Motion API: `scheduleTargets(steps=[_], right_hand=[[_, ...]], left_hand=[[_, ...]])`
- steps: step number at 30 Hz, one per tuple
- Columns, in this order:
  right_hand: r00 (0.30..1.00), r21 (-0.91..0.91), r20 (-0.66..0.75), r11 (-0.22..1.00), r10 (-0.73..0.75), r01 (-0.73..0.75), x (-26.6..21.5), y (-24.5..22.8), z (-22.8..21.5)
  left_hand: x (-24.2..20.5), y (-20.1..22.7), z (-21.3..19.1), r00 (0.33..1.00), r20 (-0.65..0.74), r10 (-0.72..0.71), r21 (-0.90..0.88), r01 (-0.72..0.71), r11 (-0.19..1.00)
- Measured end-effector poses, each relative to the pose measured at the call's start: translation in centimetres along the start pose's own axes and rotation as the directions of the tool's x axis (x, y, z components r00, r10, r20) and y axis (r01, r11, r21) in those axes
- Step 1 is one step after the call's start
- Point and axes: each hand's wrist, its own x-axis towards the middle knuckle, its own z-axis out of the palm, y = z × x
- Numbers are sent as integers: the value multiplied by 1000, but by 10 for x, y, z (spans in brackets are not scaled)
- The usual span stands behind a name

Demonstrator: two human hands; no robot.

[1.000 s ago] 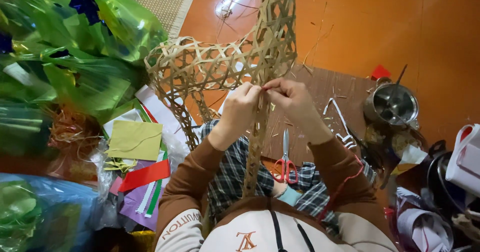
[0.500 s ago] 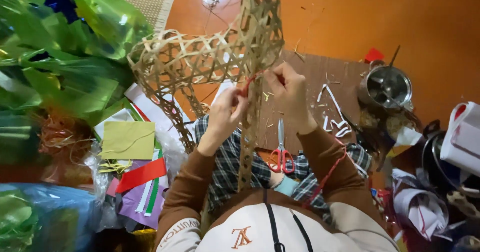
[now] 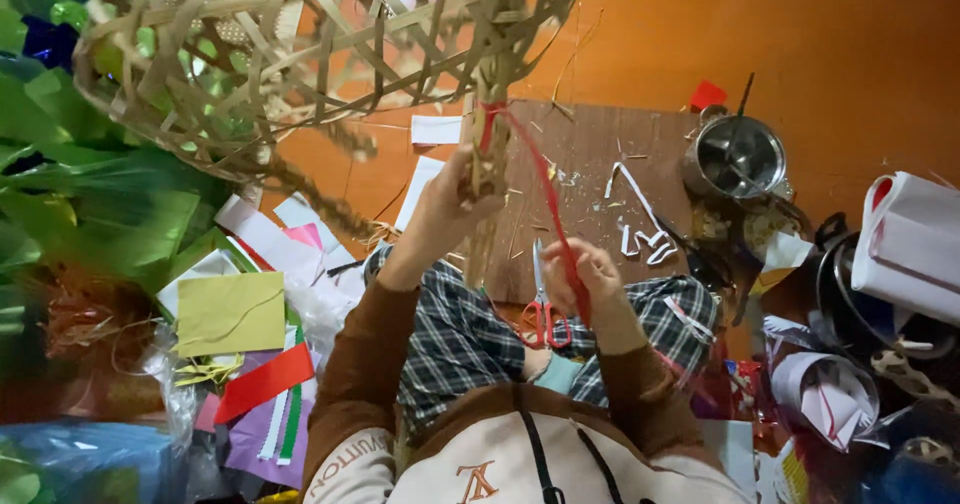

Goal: Assembling a large woven bamboo animal sculpture by securing joints with ties and trimming excess material with scissors

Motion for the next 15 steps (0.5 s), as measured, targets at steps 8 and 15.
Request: scheduleTargets(steps=[8,15], right_hand=[[960,-987,-33,143,276,-76,-78,43,-9],[922,-900,-194,-435,335,-31,-123,151,-104]], left_hand=[[43,-106,94,982,20,188,109,-189,976],[38,-83,68,959,257,122,23,-132,991]])
